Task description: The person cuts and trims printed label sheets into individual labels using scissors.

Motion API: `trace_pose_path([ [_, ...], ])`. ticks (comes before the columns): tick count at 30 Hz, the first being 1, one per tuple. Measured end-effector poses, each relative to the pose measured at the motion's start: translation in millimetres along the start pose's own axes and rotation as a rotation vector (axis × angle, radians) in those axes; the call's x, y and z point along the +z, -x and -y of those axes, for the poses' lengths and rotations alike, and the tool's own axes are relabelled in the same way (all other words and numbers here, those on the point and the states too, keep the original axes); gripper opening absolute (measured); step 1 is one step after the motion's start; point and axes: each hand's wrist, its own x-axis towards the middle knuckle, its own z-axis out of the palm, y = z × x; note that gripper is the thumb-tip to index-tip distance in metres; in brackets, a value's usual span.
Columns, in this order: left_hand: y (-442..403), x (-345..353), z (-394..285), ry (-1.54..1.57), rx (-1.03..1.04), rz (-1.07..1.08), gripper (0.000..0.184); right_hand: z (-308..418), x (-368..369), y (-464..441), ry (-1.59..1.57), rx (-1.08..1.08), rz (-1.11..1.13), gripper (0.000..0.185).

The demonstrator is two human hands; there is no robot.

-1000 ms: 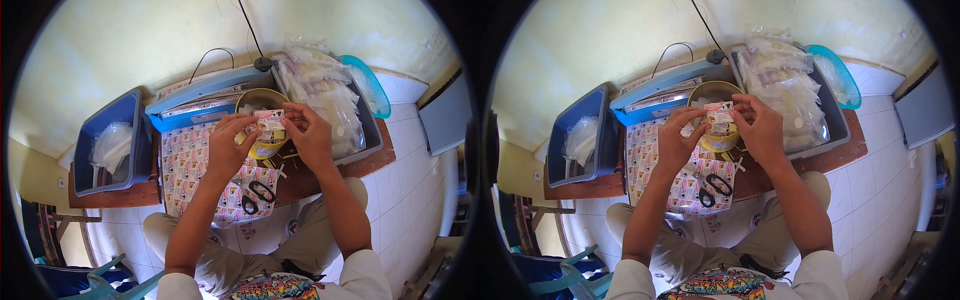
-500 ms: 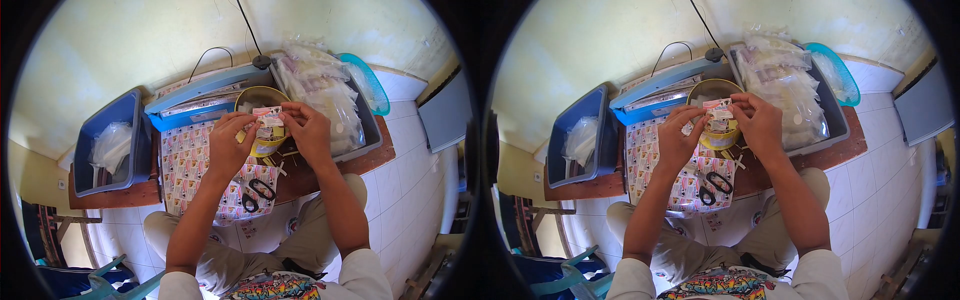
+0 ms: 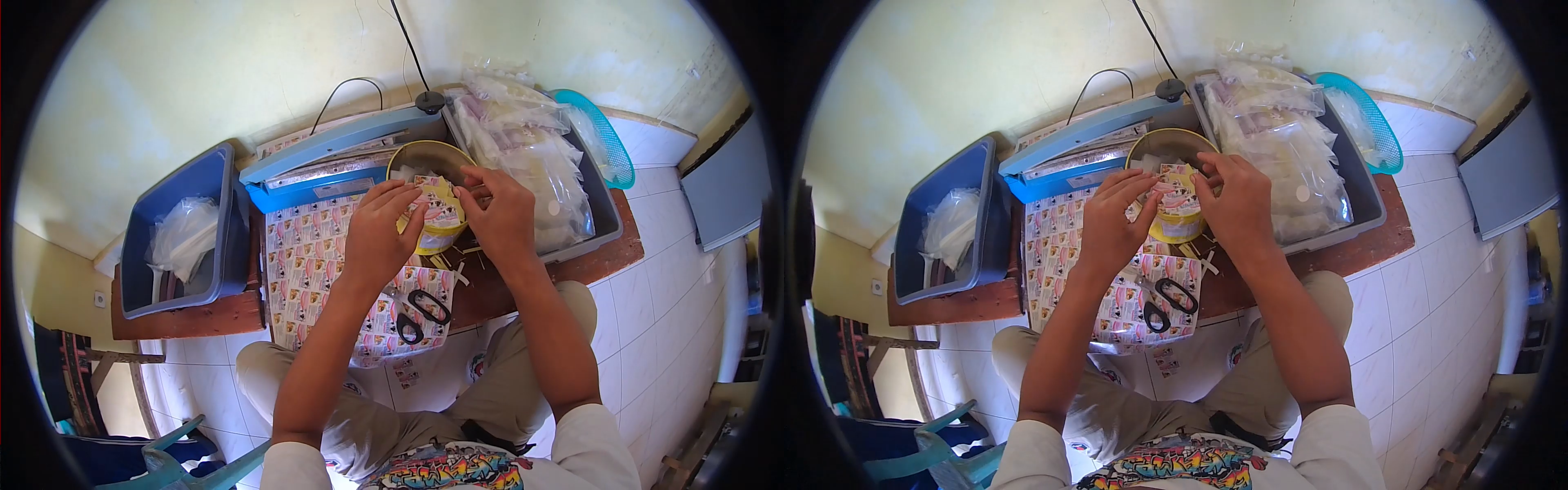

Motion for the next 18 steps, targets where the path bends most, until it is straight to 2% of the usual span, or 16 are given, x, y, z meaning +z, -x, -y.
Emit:
trace_pose_path([
  [5, 2, -2, -3, 0.074, -0.046, -0.009, 0.020, 4, -4, 4, 0.031, -0.021, 0.007, 0.032],
  [8, 3, -6, 0, 0.052, 0.004, -0.018, 0.020, 13, -5, 6, 0.033, -0.050, 0.009, 0.033],
  [15, 21, -47, -10, 0.037, -0.014, -0.045, 0.021, 48, 1, 23, -0.166, -0.235, 0.030, 0.029],
  [18, 45, -63, -8, 0.044, -0.112, -0.077, 0.021, 56, 10, 34, -0.234, -0.262, 0.116, 0.029],
])
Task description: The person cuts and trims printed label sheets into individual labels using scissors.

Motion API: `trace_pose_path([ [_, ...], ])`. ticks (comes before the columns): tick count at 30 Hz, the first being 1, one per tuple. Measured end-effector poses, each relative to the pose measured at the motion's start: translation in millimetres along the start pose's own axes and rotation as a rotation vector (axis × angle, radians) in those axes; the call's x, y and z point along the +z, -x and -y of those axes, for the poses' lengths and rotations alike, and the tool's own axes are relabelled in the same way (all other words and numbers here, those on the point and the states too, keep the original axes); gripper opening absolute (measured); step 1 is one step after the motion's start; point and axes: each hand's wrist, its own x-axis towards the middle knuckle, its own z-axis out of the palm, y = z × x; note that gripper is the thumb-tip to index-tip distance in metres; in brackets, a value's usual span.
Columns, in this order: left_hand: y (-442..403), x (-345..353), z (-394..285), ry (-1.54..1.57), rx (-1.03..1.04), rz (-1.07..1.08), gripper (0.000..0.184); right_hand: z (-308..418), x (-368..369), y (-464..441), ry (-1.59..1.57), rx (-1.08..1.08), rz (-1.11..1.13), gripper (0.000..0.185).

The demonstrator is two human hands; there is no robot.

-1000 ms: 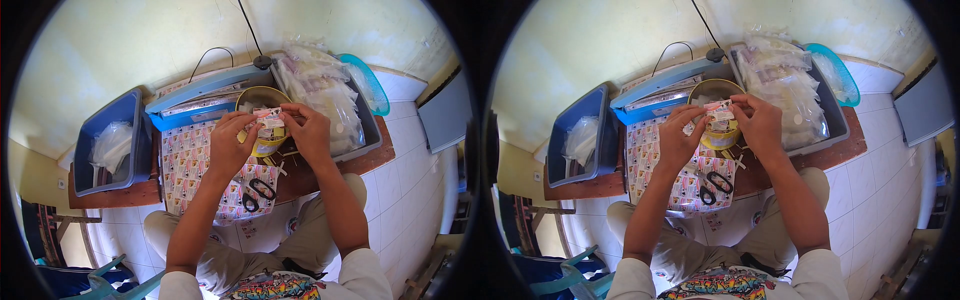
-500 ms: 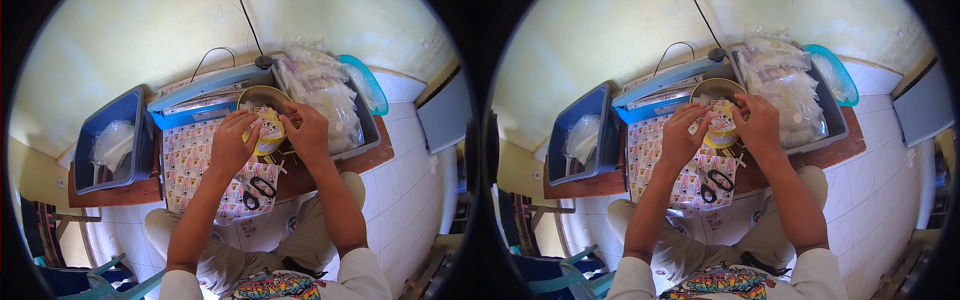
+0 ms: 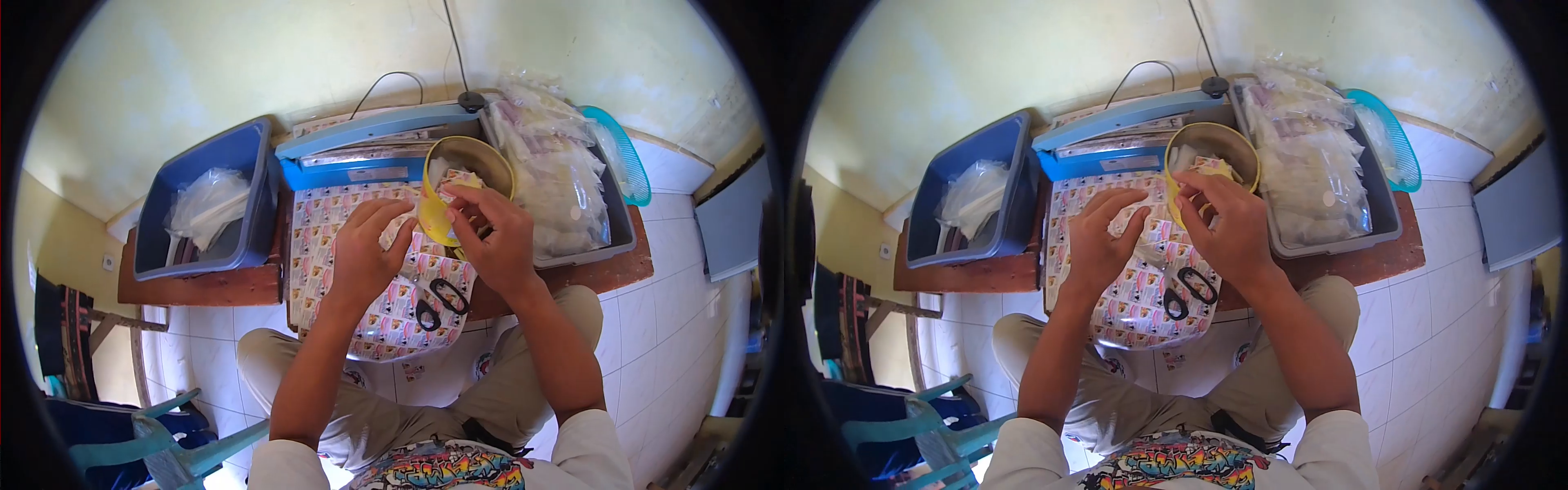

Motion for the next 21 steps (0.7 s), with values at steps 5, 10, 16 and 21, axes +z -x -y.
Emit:
trace_pose_path([
  [5, 27, -17, 2, -0.080, -0.124, 0.012, 0.020, 4, 24, 15, -0.053, 0.051, 0.174, 0.030],
  [10, 46, -12, 19, -0.100, -0.170, 0.020, 0.017, -6, 47, 29, -0.030, 0.120, 0.288, 0.036],
  [16, 61, 6, 48, -0.139, -0.260, 0.062, 0.017, -36, 75, 53, 0.109, 0.066, 0.357, 0.041],
  [21, 66, 21, 58, -0.085, -0.312, 0.073, 0.017, -52, 84, 60, 0.181, 0.028, 0.356, 0.044],
])
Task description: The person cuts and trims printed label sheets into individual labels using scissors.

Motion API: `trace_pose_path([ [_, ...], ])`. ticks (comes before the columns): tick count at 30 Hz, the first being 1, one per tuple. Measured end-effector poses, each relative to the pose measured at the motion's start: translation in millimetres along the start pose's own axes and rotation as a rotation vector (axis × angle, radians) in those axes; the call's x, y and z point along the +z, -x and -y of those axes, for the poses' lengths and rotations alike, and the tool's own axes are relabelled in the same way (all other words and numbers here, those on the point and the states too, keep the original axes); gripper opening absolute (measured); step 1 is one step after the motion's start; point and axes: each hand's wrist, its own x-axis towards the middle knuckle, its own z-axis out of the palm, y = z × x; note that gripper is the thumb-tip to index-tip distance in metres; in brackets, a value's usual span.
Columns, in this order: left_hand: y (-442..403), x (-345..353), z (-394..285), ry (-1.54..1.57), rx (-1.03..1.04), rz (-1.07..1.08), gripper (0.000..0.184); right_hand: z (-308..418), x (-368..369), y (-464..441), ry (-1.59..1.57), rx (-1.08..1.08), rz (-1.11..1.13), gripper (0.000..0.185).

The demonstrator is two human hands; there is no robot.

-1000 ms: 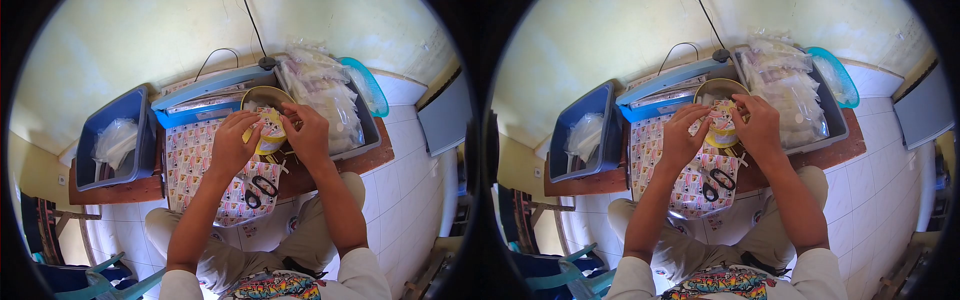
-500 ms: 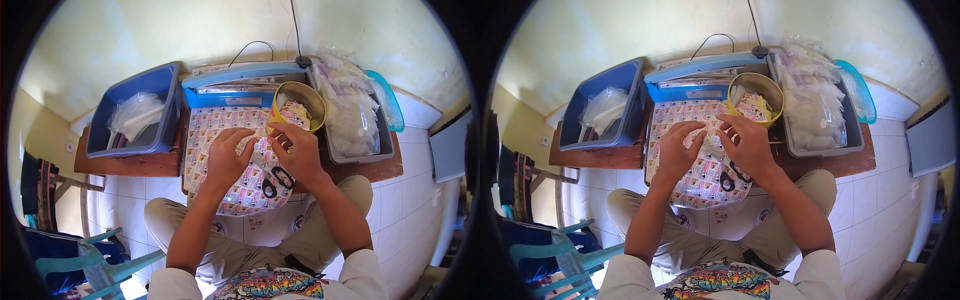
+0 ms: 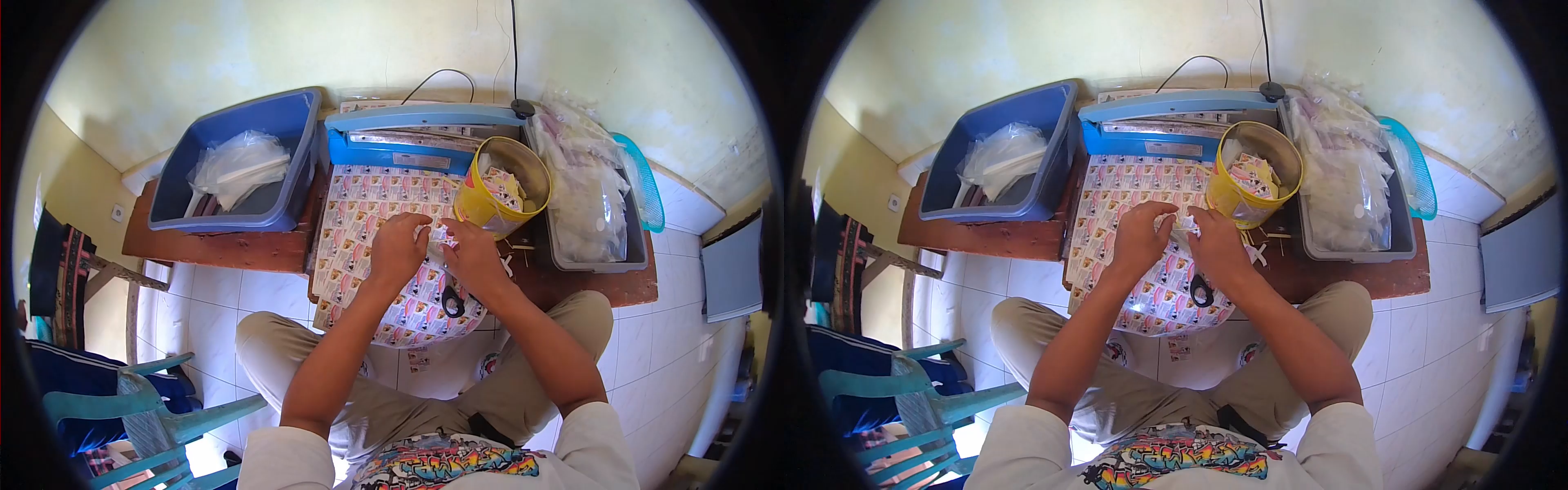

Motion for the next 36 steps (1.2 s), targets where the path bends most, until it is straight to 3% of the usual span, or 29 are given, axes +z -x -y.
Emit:
trace_pose_path([
  [3, -2, 10, 4, -0.015, -0.016, 0.023, 0.016, -8, 7, 3, 0.070, -0.017, -0.021, 0.045],
  [8, -2, 29, 22, -0.031, 0.014, 0.061, 0.020, -14, 13, 7, 0.112, 0.177, 0.117, 0.043],
  [12, -7, 43, 37, -0.011, 0.104, 0.069, 0.021, -15, 14, 9, 0.123, 0.145, 0.133, 0.043],
  [20, -15, 45, 23, 0.097, -0.164, 0.132, 0.016, -11, 11, 10, 0.107, 0.128, 0.175, 0.038],
  [27, -20, 46, 24, 0.219, -0.208, 0.070, 0.013, -4, 0, 8, 0.117, 0.138, 0.199, 0.038],
  [36, -29, 9, 8, 0.462, -0.345, -0.013, 0.010, 29, -33, -11, 0.005, 0.074, 0.032, 0.033],
])
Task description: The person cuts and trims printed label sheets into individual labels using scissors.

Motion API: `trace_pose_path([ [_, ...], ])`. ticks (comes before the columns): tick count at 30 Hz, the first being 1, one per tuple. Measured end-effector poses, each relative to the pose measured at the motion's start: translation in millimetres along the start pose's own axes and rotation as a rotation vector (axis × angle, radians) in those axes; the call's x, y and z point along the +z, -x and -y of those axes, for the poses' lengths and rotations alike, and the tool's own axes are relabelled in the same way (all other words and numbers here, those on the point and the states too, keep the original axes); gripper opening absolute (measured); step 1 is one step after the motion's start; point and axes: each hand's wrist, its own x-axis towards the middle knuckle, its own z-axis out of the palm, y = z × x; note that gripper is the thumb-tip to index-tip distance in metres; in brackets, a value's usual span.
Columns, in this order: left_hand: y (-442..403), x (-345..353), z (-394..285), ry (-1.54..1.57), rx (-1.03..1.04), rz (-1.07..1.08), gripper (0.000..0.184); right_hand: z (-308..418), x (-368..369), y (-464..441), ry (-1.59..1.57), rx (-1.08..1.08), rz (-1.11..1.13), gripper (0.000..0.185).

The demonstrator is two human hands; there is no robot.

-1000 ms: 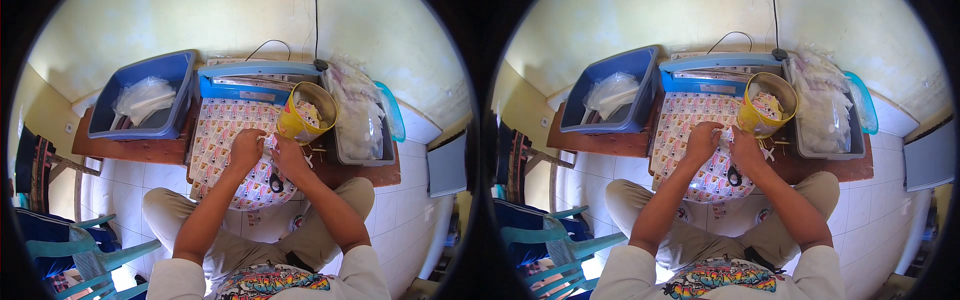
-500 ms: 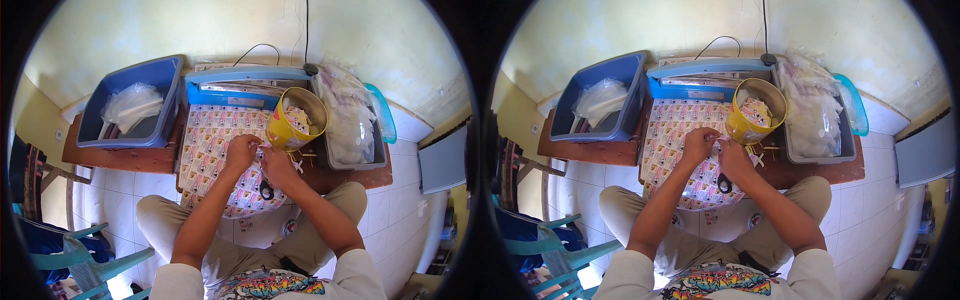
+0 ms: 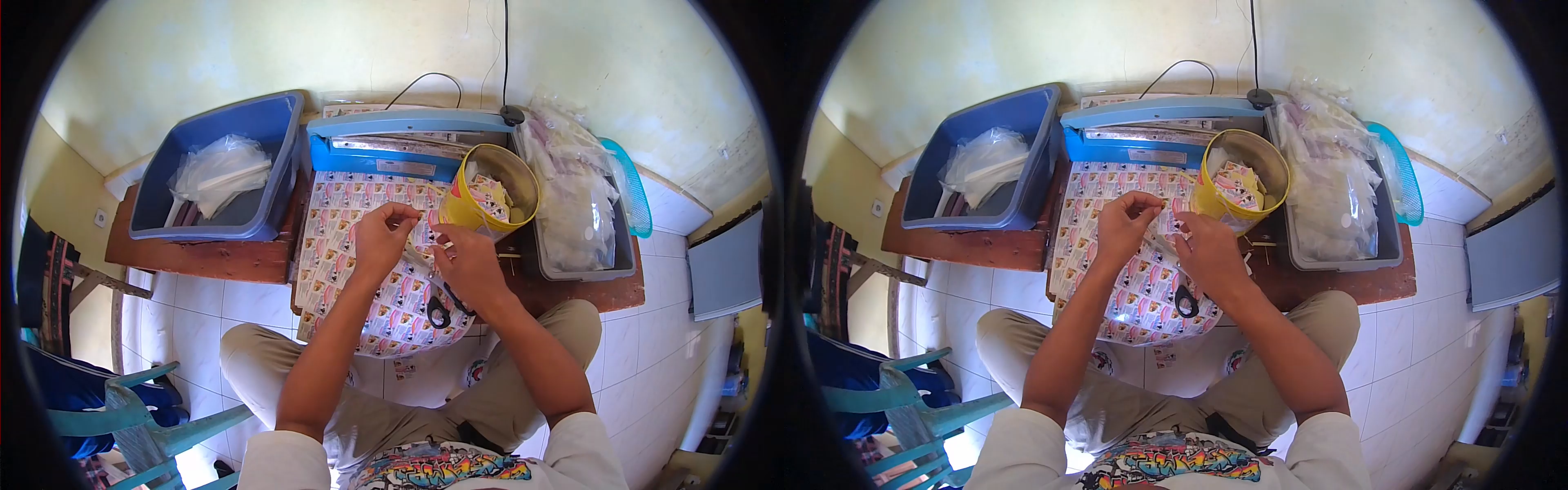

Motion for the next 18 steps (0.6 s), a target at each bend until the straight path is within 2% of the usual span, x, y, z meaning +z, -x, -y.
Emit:
trace_pose_path([
  [2, 5, -8, -10, 0.048, 0.012, 0.017, 0.011, 8, -8, -1, -0.089, 0.103, 0.031, 0.035],
  [5, 13, -18, -24, 0.060, -0.038, 0.068, 0.010, 10, -11, 0, -0.027, 0.027, -0.062, 0.035],
  [9, 18, -27, -28, 0.148, 0.004, 0.097, 0.009, 25, -18, -2, -0.050, 0.030, -0.115, 0.035],
  [11, 20, -32, -36, 0.128, 0.010, 0.172, 0.010, 32, -20, -4, -0.225, 0.088, -0.131, 0.029],
  [15, 23, -38, -47, 0.112, 0.050, 0.188, 0.013, 22, -21, -4, -0.187, 0.061, -0.094, 0.025],
  [18, 24, -38, -50, 0.088, 0.142, 0.161, 0.015, 29, -26, -6, -0.315, 0.168, -0.024, 0.018],
])
